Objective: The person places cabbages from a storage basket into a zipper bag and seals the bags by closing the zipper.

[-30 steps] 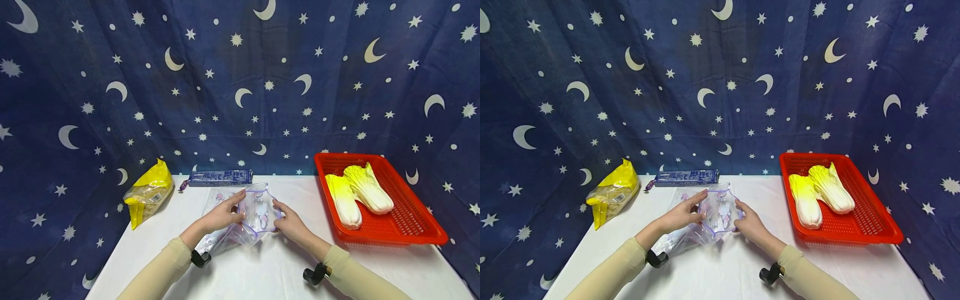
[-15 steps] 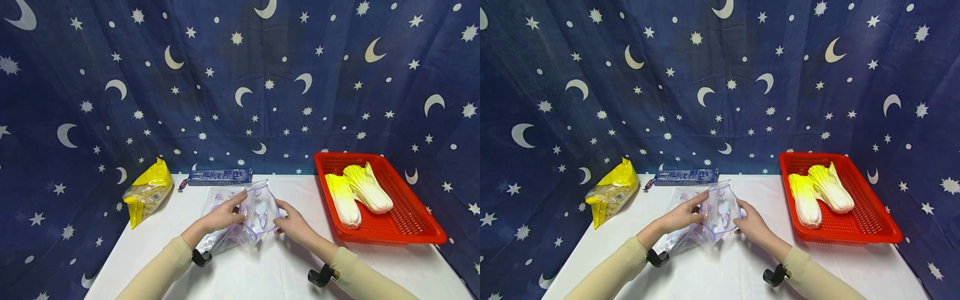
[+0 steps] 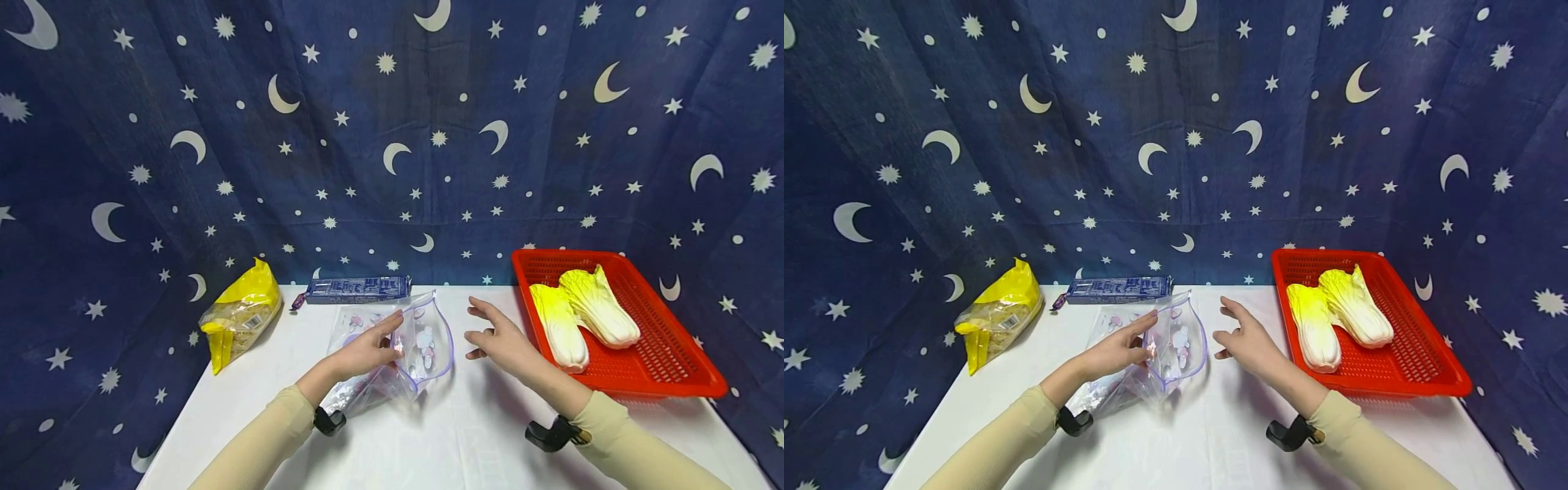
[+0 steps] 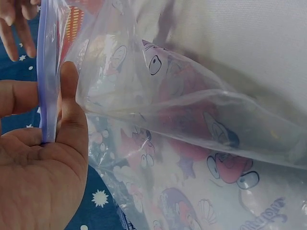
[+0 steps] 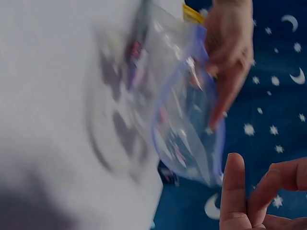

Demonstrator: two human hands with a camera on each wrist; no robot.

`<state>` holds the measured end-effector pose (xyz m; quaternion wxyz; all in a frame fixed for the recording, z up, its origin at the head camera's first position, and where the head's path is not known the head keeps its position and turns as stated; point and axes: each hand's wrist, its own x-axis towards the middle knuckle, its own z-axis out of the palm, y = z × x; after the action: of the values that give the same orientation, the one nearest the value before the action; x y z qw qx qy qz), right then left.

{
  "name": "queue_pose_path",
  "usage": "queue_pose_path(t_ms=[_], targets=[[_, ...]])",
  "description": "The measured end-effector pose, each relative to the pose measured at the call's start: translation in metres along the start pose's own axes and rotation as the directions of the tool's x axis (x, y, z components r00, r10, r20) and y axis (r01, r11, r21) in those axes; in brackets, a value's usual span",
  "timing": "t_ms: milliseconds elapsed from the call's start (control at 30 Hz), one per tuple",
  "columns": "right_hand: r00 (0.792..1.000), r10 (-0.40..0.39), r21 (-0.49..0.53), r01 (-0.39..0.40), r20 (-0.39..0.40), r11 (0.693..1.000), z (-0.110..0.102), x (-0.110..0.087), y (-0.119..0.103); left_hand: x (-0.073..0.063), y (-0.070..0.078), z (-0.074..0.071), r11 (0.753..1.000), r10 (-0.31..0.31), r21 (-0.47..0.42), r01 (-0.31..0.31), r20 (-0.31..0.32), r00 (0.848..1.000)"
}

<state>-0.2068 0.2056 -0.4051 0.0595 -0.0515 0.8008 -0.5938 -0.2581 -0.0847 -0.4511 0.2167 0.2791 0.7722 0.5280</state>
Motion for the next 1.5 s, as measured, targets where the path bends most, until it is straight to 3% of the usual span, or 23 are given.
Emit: queue_pose_path(t_ms=[333,533,700,967,1233,1500], targets=[[0.998,-0.014,-0.051,0.011,-0.064,0.999,-0.065,0.008,-0.010,-0.003,0.000,0.000,1.000,-0.011,0.005,0.011,0.018,1.000],[0.989,-0.037,-0.087,0.025,-0.145,0.996,-0.108,0.014,-0.005,-0.004,-0.003,0.001,1.000,-0.013,0.011,0.013,0.026,1.000],[0.981,-0.019,-0.167,-0.014,-0.191,0.986,-0.140,0.014,0.004,-0.004,-0.005,0.000,1.000,-0.015,0.013,0.014,0.026,1.000],[0.975,0.057,-0.279,-0.117,-0.215,0.953,-0.169,0.015,0.013,-0.006,-0.003,-0.001,1.000,-0.018,0.020,0.018,0.027,0.999],[0.978,0.060,-0.396,-0.137,-0.202,0.908,-0.187,0.019,0.019,-0.007,-0.003,-0.001,0.999,-0.015,0.037,0.014,0.026,1.000],[0.968,0.100,-0.464,-0.199,-0.230,0.863,-0.216,0.021,0.040,-0.007,-0.005,0.000,0.999,-0.009,0.045,0.008,0.027,1.000]])
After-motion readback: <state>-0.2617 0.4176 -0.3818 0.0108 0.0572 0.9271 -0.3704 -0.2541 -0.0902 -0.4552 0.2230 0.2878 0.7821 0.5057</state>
